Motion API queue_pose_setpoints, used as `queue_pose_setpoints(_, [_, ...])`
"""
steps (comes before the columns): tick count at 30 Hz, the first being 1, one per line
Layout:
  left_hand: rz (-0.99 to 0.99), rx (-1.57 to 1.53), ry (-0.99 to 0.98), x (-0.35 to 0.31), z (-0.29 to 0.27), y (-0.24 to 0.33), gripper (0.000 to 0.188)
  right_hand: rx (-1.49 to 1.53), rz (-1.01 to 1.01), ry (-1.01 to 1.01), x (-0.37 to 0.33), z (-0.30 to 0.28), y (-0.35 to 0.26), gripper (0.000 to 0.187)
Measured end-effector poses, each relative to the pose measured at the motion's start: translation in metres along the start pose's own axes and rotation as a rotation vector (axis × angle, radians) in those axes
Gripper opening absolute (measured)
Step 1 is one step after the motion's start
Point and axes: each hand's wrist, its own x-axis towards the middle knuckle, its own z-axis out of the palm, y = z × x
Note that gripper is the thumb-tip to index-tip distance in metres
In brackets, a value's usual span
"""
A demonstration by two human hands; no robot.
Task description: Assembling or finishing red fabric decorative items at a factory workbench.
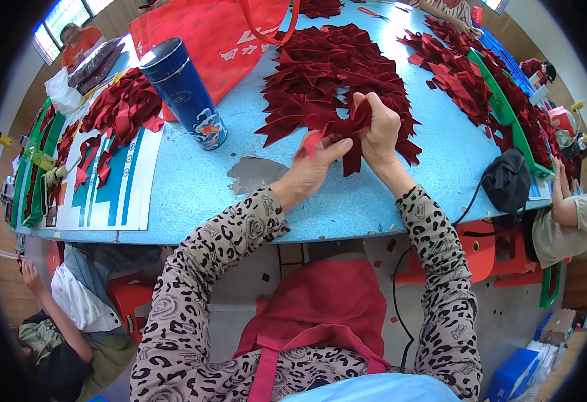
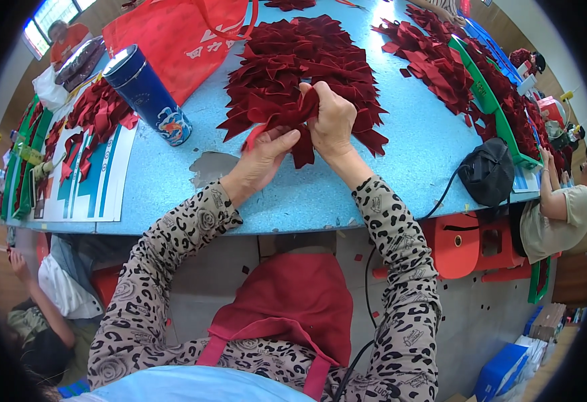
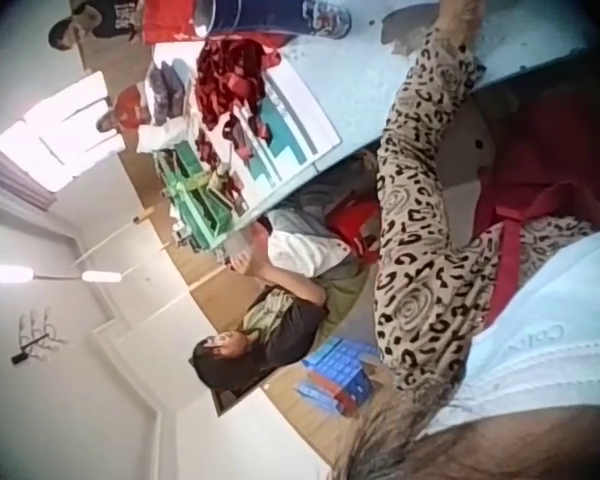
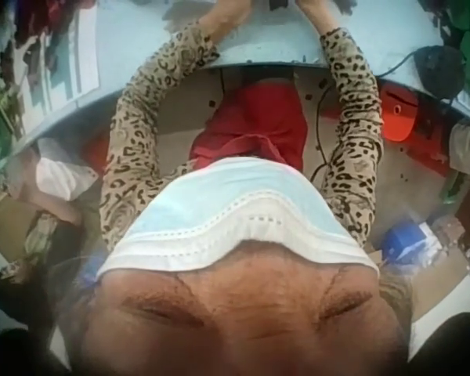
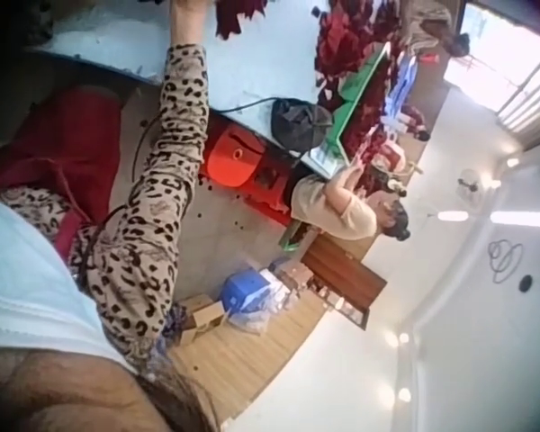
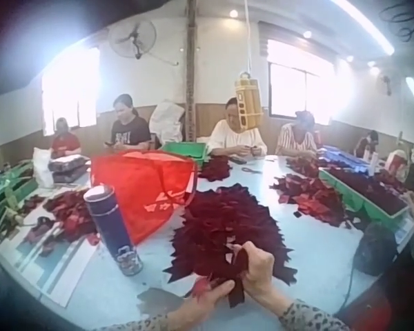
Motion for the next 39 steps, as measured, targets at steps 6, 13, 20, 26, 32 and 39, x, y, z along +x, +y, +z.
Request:
queue_pose_setpoints(6, [0.017, -0.020, -0.017, 0.021, 0.001, 0.002, 0.025, -0.024, -0.109, 0.081, 0.005, 0.014, 0.019, 0.016])
queue_pose_setpoints(13, [0.081, -0.072, 0.076, 0.042, -0.006, 0.000, 0.022, 0.038, -0.076, -0.069, 0.002, 0.015, 0.030, 0.013])
queue_pose_setpoints(20, [0.082, -0.140, 0.159, 0.045, -0.005, -0.008, 0.022, 0.462, 0.109, -0.185, 0.000, 0.015, 0.028, 0.031])
queue_pose_setpoints(26, [0.138, -0.051, 0.227, 0.044, -0.005, -0.011, 0.025, 0.161, -0.127, -0.129, -0.003, 0.013, 0.023, 0.036])
queue_pose_setpoints(32, [0.095, -0.160, 0.202, 0.040, 0.003, -0.007, 0.021, 0.514, 0.119, -0.214, -0.006, 0.013, 0.035, 0.033])
queue_pose_setpoints(39, [0.107, -0.067, 0.281, 0.040, -0.011, -0.003, 0.019, 0.082, -0.179, -0.249, -0.001, 0.010, 0.024, 0.026])
